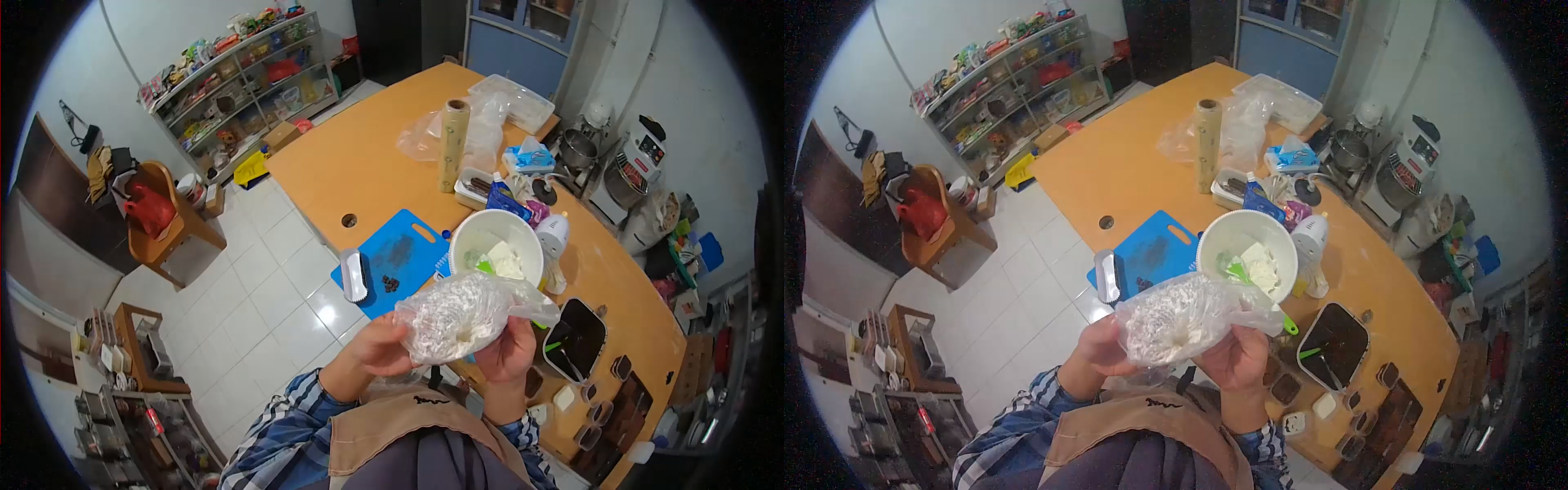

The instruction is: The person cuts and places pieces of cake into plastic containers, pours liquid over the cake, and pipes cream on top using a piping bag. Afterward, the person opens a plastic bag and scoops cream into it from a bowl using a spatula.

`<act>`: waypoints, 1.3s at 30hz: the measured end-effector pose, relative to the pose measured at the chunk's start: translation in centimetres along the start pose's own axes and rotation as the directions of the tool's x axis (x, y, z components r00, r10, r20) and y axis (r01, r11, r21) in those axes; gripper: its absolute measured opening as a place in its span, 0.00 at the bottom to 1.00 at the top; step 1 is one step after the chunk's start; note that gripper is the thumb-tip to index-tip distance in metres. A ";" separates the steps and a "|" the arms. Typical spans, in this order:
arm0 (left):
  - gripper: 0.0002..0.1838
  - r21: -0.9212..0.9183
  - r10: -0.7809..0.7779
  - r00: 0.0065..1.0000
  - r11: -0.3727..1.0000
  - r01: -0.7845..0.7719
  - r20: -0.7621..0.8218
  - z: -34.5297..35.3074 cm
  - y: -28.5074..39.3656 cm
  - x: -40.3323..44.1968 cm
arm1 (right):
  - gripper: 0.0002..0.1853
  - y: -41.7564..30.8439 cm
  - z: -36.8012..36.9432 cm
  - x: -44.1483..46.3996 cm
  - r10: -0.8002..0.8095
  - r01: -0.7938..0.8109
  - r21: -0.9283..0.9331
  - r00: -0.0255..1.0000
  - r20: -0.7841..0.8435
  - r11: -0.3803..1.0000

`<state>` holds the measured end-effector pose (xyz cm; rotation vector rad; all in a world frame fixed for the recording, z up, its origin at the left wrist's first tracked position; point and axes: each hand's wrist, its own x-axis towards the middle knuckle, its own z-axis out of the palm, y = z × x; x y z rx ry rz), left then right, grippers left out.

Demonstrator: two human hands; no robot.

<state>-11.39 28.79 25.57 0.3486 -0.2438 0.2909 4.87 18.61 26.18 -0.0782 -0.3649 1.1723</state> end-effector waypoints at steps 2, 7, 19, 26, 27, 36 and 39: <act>0.30 0.023 -0.012 1.000 1.000 0.012 0.002 -0.1 0.5 -0.4 | 0.25 0.4 -0.5 -0.3 -0.001 0.001 -0.016 1.000 -0.011 1.000; 0.26 0.017 0.083 0.992 0.996 -0.085 0.100 -0.8 2.0 -0.1 | 0.25 0.8 -0.9 -0.2 0.031 -0.034 0.085 0.999 0.034 0.996; 0.38 0.573 0.284 0.957 0.793 -0.204 -0.052 -2.8 2.0 2.3 | 0.26 1.3 -0.9 2.0 -0.035 0.038 0.057 0.997 -0.063 0.998; 0.15 0.933 0.397 0.918 0.334 -0.132 -0.013 -3.7 0.8 3.6 | 0.24 0.5 -1.5 2.8 -0.070 0.025 -0.310 0.988 -0.136 0.951; 0.14 0.894 0.383 0.918 0.441 -0.083 -0.103 -3.4 1.0 3.4 | 0.24 0.2 -1.3 2.9 -0.112 0.034 -0.397 0.978 -0.174 0.917; 0.26 0.890 0.577 0.816 0.392 -0.232 -0.042 -3.5 1.3 5.6 | 0.15 2.7 1.7 2.6 -0.219 0.335 -0.692 0.784 0.582 -0.639; 0.28 0.932 0.588 0.809 0.291 -0.215 0.003 -3.3 1.0 5.7 | 0.17 3.2 2.9 4.0 -0.201 0.271 -0.643 0.803 0.562 -0.716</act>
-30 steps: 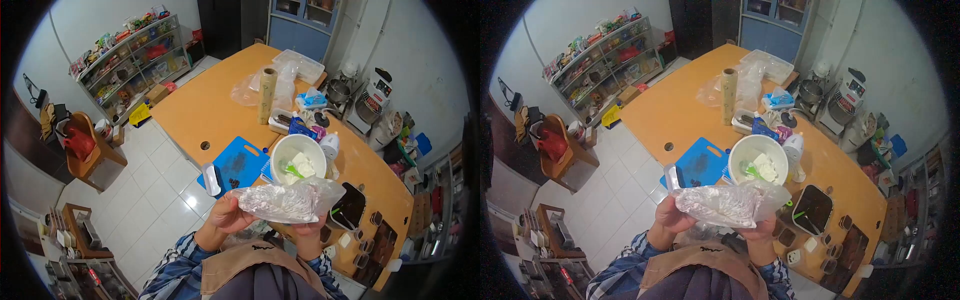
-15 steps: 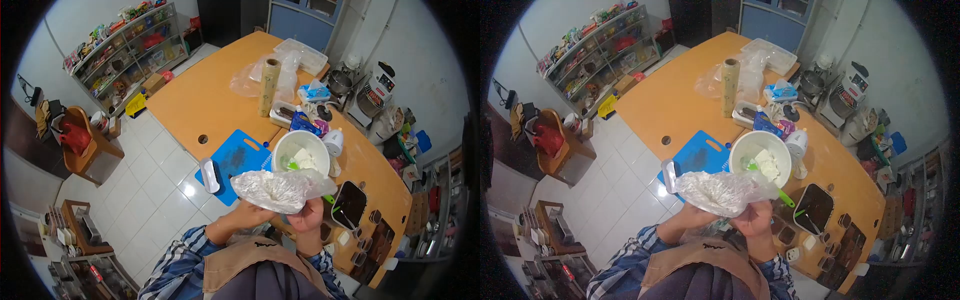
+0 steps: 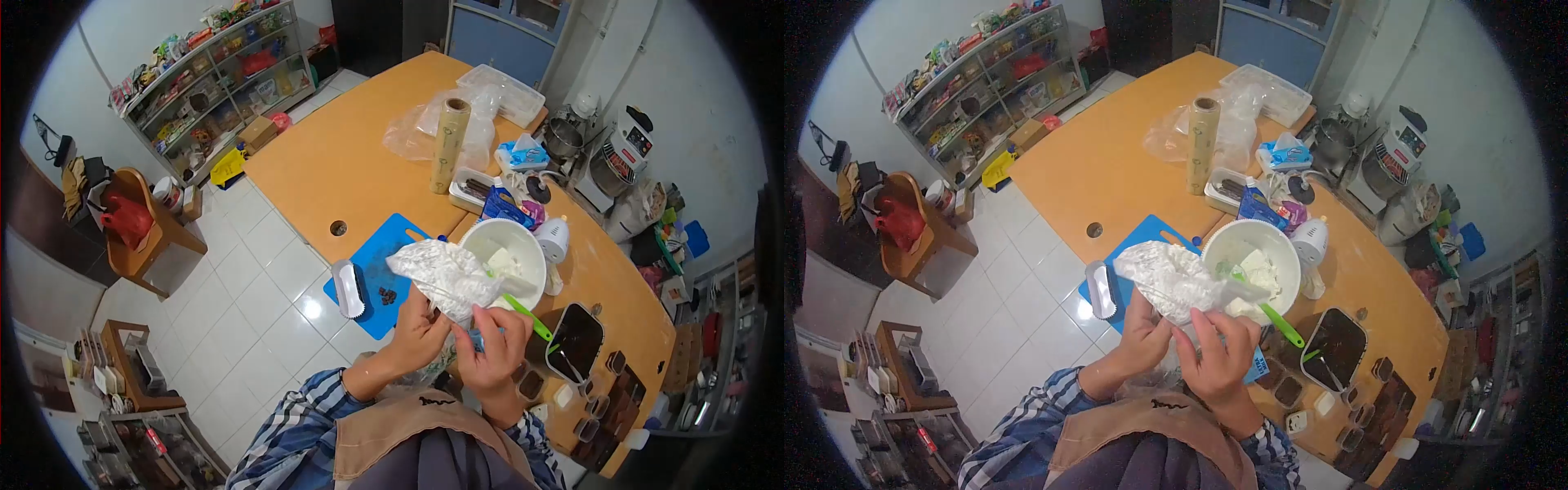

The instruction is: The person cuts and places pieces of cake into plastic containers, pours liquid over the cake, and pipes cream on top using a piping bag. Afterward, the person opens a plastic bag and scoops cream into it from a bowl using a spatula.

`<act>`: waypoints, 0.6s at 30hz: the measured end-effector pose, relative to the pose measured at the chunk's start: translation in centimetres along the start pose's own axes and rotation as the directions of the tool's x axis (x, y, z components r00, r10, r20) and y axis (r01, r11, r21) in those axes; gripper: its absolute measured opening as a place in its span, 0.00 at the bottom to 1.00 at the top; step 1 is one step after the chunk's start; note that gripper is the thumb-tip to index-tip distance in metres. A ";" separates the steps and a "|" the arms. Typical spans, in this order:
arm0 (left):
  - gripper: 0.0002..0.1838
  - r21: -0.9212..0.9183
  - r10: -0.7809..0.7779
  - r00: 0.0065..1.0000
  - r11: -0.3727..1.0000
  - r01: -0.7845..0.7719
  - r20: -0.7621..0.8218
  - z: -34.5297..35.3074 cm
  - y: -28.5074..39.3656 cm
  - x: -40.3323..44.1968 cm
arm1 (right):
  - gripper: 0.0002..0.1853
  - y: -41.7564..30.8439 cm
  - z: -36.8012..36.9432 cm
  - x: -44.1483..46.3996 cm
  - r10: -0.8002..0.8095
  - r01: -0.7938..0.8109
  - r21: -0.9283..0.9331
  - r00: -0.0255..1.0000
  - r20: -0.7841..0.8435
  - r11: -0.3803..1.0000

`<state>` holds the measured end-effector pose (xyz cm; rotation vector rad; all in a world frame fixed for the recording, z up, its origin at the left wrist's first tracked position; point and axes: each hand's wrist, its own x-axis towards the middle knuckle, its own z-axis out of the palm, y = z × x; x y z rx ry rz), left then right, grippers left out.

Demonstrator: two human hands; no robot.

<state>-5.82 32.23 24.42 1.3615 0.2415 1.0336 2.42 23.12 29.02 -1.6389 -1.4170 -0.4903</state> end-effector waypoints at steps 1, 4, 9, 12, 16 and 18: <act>0.28 0.009 -0.012 1.000 1.000 0.012 0.002 -0.1 -0.1 0.0 | 0.17 0.0 0.1 0.3 0.000 0.000 0.010 1.000 0.019 1.000; 0.27 0.062 -0.021 1.000 0.998 0.021 0.000 -0.6 -0.7 -0.4 | 0.17 0.1 0.2 0.7 0.004 -0.008 0.058 0.997 0.073 0.998; 0.17 0.423 0.147 0.977 0.883 -0.201 0.156 -2.0 -1.0 -0.5 | 0.16 -0.3 0.1 1.0 0.033 -0.040 0.136 0.998 0.049 0.990; 0.13 0.341 0.137 0.990 0.930 -0.141 0.034 -1.4 -1.7 -1.5 | 0.15 -0.7 0.1 1.5 0.004 -0.007 0.045 0.998 0.068 0.999; 0.12 0.299 0.028 0.997 0.953 -0.049 0.074 -1.8 -1.6 -2.0 | 0.12 -0.4 0.2 1.6 -0.023 0.016 0.057 0.992 0.123 0.998; 0.12 0.341 0.059 0.995 0.936 -0.085 0.084 -2.2 -2.8 -2.8 | 0.11 -0.4 0.3 1.6 -0.039 0.032 0.053 0.990 0.135 0.998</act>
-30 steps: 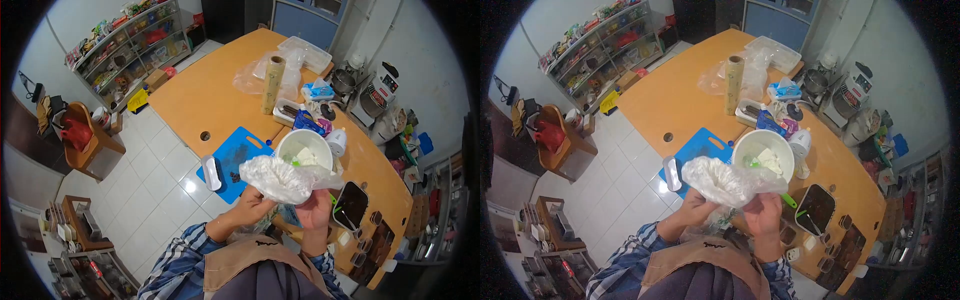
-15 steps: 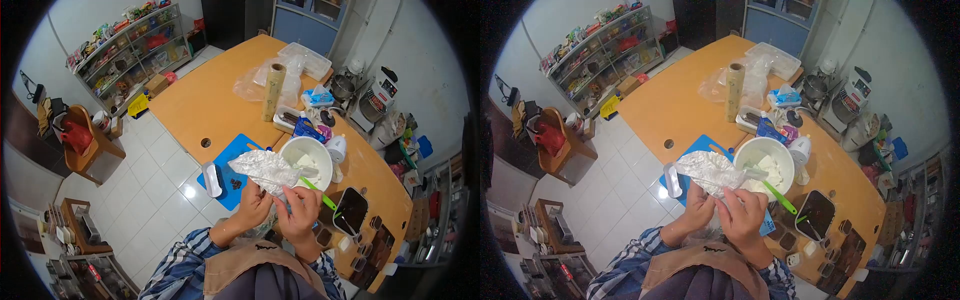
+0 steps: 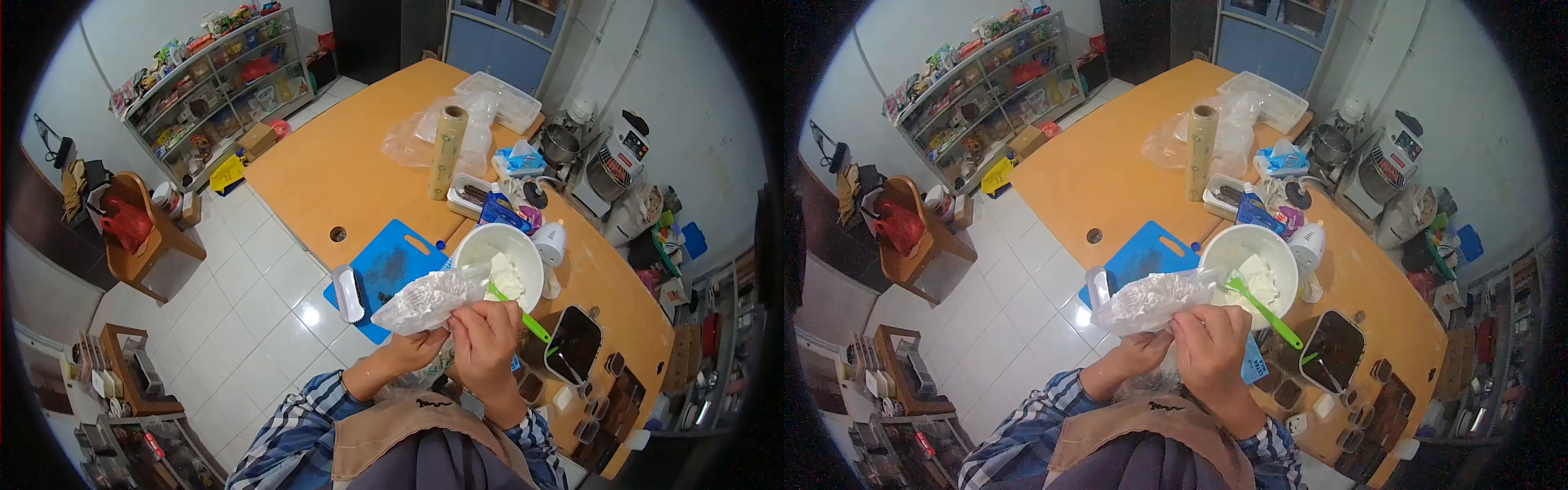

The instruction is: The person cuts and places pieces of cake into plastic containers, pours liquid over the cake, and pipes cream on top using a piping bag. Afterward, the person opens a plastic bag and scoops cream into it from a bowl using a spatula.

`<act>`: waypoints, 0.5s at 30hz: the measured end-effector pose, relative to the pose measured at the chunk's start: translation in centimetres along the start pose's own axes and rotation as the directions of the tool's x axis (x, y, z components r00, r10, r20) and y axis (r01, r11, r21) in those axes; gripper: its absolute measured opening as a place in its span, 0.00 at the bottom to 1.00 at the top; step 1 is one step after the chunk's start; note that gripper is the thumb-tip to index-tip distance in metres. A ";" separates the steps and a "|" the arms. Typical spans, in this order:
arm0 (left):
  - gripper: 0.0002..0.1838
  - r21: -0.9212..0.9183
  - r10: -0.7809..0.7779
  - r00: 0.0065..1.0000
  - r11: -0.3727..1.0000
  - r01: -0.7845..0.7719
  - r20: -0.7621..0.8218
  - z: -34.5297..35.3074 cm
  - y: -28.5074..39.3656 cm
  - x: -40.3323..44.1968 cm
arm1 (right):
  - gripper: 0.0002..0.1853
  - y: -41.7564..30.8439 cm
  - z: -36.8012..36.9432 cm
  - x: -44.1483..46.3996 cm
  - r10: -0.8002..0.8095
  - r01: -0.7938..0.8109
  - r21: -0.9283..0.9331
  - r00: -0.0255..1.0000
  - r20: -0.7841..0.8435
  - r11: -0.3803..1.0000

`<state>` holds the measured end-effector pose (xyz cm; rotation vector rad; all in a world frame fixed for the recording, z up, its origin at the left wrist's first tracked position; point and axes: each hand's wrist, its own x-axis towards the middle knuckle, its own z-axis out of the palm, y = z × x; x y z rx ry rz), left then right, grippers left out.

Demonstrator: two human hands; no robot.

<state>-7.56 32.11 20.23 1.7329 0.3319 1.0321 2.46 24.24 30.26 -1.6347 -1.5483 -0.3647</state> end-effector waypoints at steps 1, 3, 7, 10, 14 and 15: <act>0.12 -0.019 -0.007 1.000 1.000 0.006 -0.008 0.0 -0.3 -0.1 | 0.11 -0.1 0.0 0.1 -0.013 0.013 -0.028 1.000 0.002 1.000; 0.13 -0.057 -0.018 1.000 0.998 0.016 -0.025 -0.1 -0.5 -0.2 | 0.10 -0.3 0.1 0.2 -0.041 0.042 -0.085 0.999 0.006 0.996; 0.14 0.227 0.108 0.994 0.967 -0.113 0.035 -0.8 0.2 0.8 | 0.09 -0.3 0.6 -0.4 -0.095 0.096 -0.079 0.995 0.027 0.992; 0.14 0.446 0.184 0.980 0.873 -0.200 0.080 -1.1 0.4 1.4 | 0.09 -0.7 1.0 -1.3 -0.118 0.120 -0.048 0.992 0.049 0.992; 0.14 0.451 0.202 0.975 0.865 -0.220 0.087 -1.7 0.0 2.3 | 0.10 -1.2 1.2 -2.5 -0.120 0.121 -0.008 0.987 0.103 0.993; 0.15 0.337 0.178 0.982 0.922 -0.188 0.061 -2.0 -0.4 2.2 | 0.10 -1.3 1.2 -2.9 -0.120 0.121 0.000 0.985 0.121 0.993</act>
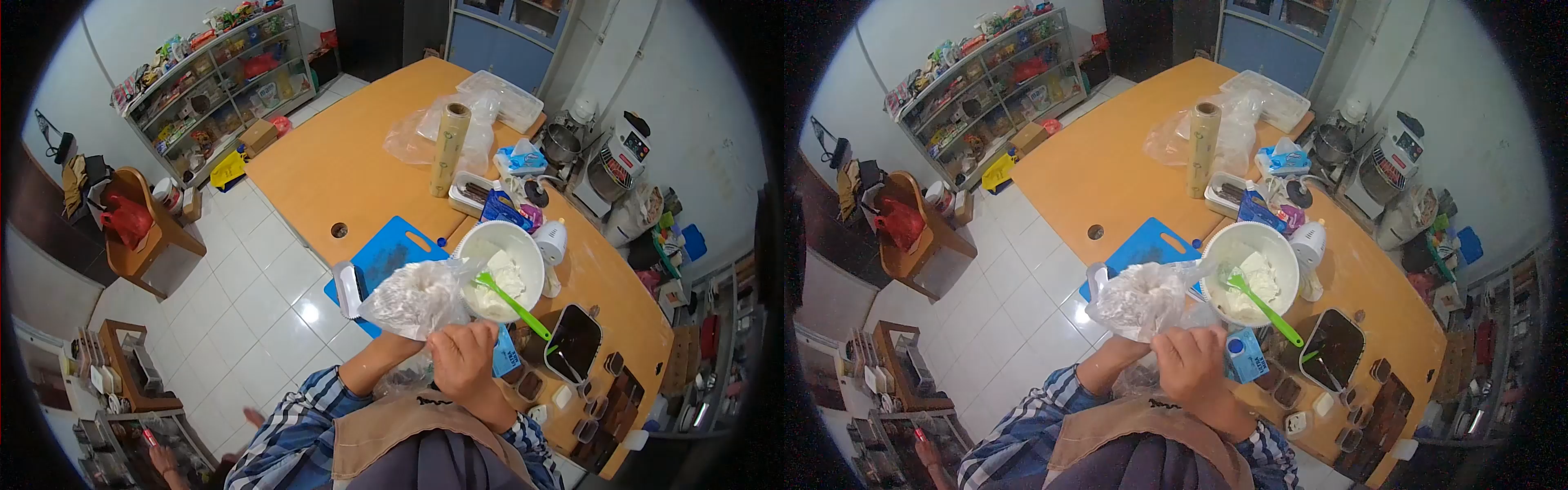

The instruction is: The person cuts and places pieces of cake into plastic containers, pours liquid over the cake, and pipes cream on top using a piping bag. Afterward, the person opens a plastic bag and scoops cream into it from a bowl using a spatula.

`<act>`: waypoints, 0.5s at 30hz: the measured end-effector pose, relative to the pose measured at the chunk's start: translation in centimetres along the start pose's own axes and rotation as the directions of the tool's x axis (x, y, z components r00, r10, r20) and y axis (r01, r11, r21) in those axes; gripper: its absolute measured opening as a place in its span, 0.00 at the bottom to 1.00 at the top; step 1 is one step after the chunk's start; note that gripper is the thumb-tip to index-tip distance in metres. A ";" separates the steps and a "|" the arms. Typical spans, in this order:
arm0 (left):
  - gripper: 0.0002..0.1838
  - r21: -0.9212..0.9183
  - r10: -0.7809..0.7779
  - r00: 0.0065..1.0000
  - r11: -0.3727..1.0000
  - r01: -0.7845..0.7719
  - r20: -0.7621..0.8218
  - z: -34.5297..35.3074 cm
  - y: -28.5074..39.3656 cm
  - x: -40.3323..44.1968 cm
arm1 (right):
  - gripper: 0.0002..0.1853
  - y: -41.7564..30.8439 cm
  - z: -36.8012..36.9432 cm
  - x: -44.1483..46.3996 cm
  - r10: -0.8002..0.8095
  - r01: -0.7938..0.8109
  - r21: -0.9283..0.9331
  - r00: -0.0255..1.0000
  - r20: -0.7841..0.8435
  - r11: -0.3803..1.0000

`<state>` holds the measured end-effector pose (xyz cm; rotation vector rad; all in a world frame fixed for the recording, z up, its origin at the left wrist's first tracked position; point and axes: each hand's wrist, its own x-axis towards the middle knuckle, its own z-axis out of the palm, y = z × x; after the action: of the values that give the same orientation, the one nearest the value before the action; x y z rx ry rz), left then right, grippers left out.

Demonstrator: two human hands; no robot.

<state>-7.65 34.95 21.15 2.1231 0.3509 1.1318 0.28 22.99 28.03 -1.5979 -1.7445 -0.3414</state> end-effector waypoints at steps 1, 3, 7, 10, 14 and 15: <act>0.16 -0.061 -0.085 0.996 0.995 0.085 0.001 0.0 -0.2 -0.2 | 0.11 -0.2 0.0 -0.2 -0.006 0.006 0.007 1.000 0.015 1.000; 0.18 -0.165 -0.182 0.983 0.970 0.180 0.004 -0.2 -0.5 -0.5 | 0.11 -0.6 -0.2 -0.5 -0.018 0.017 0.022 0.999 0.045 1.000; 0.21 -0.515 -0.354 0.935 0.801 0.305 0.005 -0.6 -1.0 -1.3 | 0.11 -0.4 -0.3 -0.7 0.002 -0.003 0.038 0.999 0.039 0.999; 0.23 -0.550 -0.396 0.918 0.759 0.348 0.035 -0.8 -1.2 -1.9 | 0.11 -0.3 -0.2 -1.0 0.013 -0.014 0.036 0.999 0.038 0.999; 0.21 -0.690 -0.493 0.867 0.604 0.400 0.070 -0.9 -2.4 -2.0 | 0.11 -0.2 -0.3 -1.5 -0.025 0.022 0.054 0.997 0.066 0.998; 0.20 -0.764 -0.522 0.850 0.521 0.380 0.067 -0.8 -3.1 -2.4 | 0.11 -0.2 -0.4 -1.6 -0.040 0.035 0.061 0.996 0.083 0.998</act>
<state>-9.41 36.31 17.84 1.0819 0.3920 0.9089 0.13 21.51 27.29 -1.5587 -1.8326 -0.2405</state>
